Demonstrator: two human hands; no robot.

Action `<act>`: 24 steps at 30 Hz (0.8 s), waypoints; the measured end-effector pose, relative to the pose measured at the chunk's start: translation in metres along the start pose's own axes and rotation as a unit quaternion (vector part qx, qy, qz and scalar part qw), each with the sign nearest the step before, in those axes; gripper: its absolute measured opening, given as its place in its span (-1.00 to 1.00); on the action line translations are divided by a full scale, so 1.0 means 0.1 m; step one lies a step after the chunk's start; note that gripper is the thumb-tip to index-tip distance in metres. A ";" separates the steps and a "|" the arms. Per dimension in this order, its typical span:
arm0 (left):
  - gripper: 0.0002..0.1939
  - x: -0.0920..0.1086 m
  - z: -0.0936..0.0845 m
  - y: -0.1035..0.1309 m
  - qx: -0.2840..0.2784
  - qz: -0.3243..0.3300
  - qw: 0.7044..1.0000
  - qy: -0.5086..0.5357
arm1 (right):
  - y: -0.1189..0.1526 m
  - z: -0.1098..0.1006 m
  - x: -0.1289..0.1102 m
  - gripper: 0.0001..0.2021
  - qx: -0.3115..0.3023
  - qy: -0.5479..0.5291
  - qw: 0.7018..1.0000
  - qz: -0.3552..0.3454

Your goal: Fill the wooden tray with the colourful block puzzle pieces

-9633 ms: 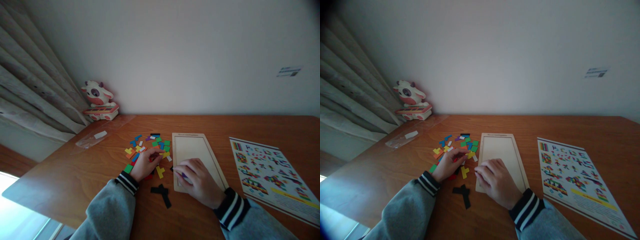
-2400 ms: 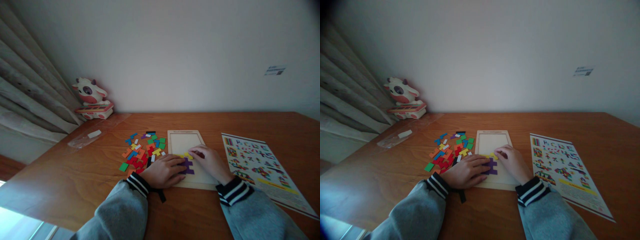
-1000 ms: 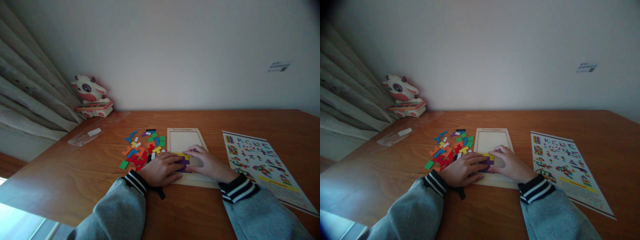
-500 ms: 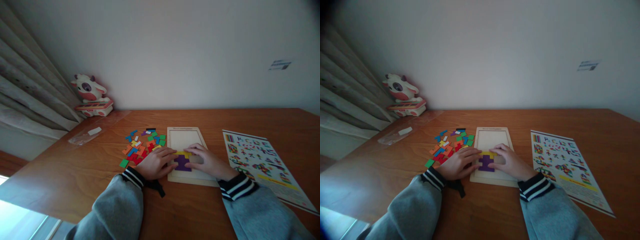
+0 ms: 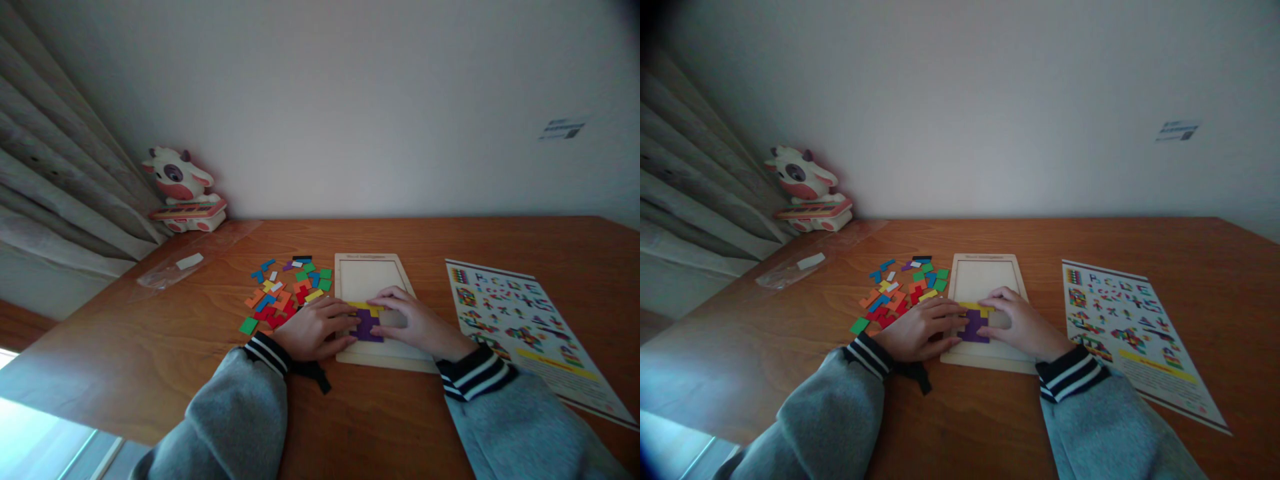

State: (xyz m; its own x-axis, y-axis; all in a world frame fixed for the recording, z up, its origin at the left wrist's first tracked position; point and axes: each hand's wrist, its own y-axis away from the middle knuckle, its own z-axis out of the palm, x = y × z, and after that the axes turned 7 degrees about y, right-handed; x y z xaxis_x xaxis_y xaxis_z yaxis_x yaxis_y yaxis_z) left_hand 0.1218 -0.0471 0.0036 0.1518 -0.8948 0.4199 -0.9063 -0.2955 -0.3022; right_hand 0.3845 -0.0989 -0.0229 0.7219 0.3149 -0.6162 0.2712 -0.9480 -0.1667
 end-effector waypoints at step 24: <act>-0.71 -0.54 -0.54 0.65 0.136 -0.299 0.906 -0.266 | -0.02 -0.03 0.11 -0.65 0.237 0.054 0.967 0.076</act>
State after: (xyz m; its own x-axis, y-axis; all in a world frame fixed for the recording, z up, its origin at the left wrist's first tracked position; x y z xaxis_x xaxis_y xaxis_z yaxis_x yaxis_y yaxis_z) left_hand 0.0330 0.0001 0.0073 0.8178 -0.5611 0.1281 -0.4797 -0.7875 -0.3869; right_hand 0.3941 -0.0938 -0.0267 0.7999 0.1481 -0.5816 -0.1479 -0.8906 -0.4302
